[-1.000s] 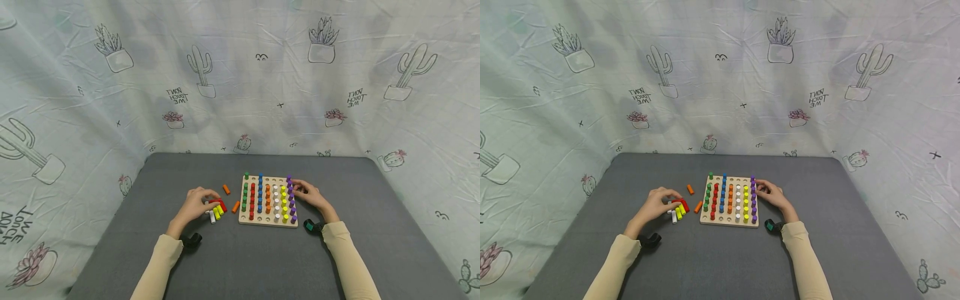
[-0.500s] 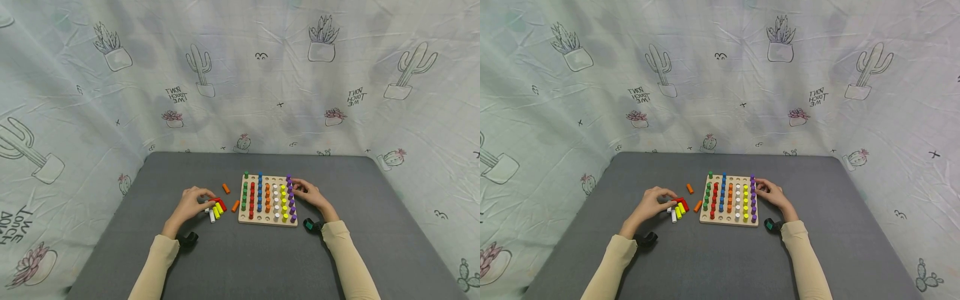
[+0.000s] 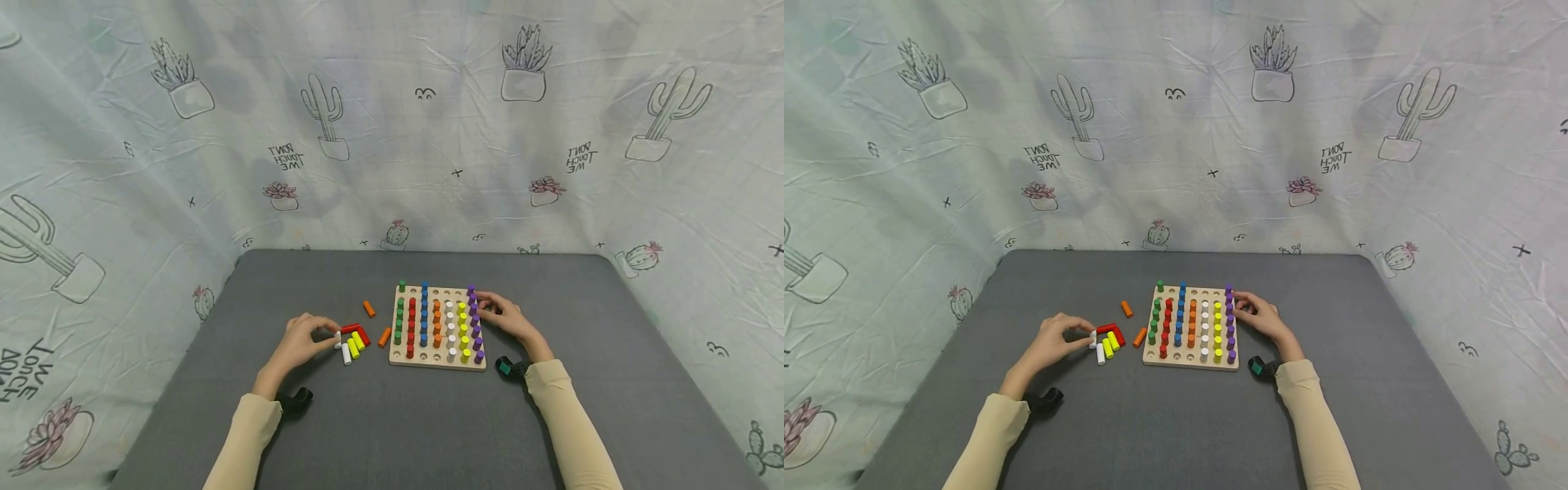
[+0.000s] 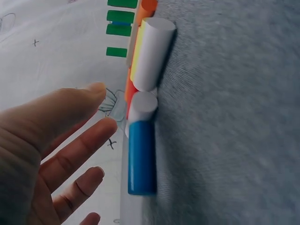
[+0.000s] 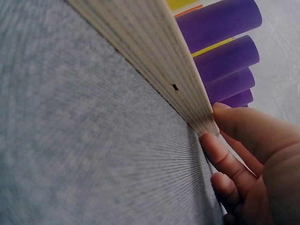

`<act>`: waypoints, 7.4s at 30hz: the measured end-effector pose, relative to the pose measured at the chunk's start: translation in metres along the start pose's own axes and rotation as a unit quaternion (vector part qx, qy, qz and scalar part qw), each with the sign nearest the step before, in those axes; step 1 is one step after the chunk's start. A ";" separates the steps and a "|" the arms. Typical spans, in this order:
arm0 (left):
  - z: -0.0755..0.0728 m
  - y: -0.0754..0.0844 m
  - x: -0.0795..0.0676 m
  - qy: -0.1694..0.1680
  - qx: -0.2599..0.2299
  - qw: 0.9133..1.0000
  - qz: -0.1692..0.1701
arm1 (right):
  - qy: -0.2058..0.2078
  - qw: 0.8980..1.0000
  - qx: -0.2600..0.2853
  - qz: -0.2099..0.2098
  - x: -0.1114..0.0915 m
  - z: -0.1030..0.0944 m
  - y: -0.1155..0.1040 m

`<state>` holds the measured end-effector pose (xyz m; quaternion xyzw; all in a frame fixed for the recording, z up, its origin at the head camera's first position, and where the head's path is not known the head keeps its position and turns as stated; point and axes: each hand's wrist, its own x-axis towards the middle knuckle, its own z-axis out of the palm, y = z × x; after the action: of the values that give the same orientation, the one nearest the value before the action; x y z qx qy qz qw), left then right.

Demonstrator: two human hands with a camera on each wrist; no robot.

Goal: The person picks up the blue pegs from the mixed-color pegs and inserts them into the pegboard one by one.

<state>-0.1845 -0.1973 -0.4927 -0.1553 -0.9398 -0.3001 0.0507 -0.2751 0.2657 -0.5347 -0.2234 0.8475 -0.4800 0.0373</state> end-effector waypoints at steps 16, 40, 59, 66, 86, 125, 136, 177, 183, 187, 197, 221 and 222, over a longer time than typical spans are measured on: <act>0.005 -0.015 -0.006 0.002 0.059 0.998 -0.007 | -0.009 1.000 -0.006 -0.004 -0.006 -0.005 -0.033; 0.000 -0.012 -0.011 0.015 0.084 0.996 -0.010 | -0.009 1.000 -0.001 0.016 -0.010 -0.003 -0.039; -0.003 0.007 0.000 0.028 0.046 0.999 0.002 | -0.005 1.000 -0.005 0.017 -0.011 -0.004 -0.041; 0.001 0.014 0.005 0.015 0.035 0.999 0.012 | -0.002 1.000 -0.008 0.019 -0.011 -0.004 -0.041; 0.014 0.029 0.019 -0.001 0.010 0.999 0.038 | -0.004 1.000 -0.017 0.022 -0.010 -0.004 -0.038; 0.040 0.074 0.049 -0.023 -0.058 0.991 0.121 | -0.004 1.000 -0.013 0.014 -0.010 -0.004 -0.041; 0.050 0.088 0.055 -0.039 -0.081 0.986 0.137 | -0.003 1.000 -0.015 0.010 -0.011 -0.003 -0.040; 0.076 0.104 0.055 -0.114 -0.037 0.976 0.182 | -0.010 1.000 -0.004 -0.005 -0.010 -0.004 -0.037; 0.079 0.106 0.055 -0.119 -0.015 0.976 0.181 | -0.006 1.000 -0.009 -0.004 -0.010 -0.004 -0.036; 0.081 0.107 0.055 -0.123 0.001 0.975 0.183 | -0.004 1.000 -0.012 -0.004 -0.009 -0.004 -0.036; 0.084 0.107 0.056 -0.132 0.021 0.975 0.175 | -0.007 1.000 -0.006 -0.011 -0.006 -0.005 -0.031; 0.076 0.116 0.064 -0.138 -0.025 0.978 0.152 | 0.012 0.998 -0.026 -0.057 0.006 -0.011 0.005; 0.074 0.116 0.064 -0.139 -0.032 0.978 0.149 | 0.012 0.998 -0.032 -0.055 0.006 -0.011 0.005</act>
<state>-0.2082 -0.0482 -0.4779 -0.3354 -0.8937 -0.2950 -0.0411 -0.2848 0.2745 -0.5318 -0.2653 0.8490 -0.4569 -0.0060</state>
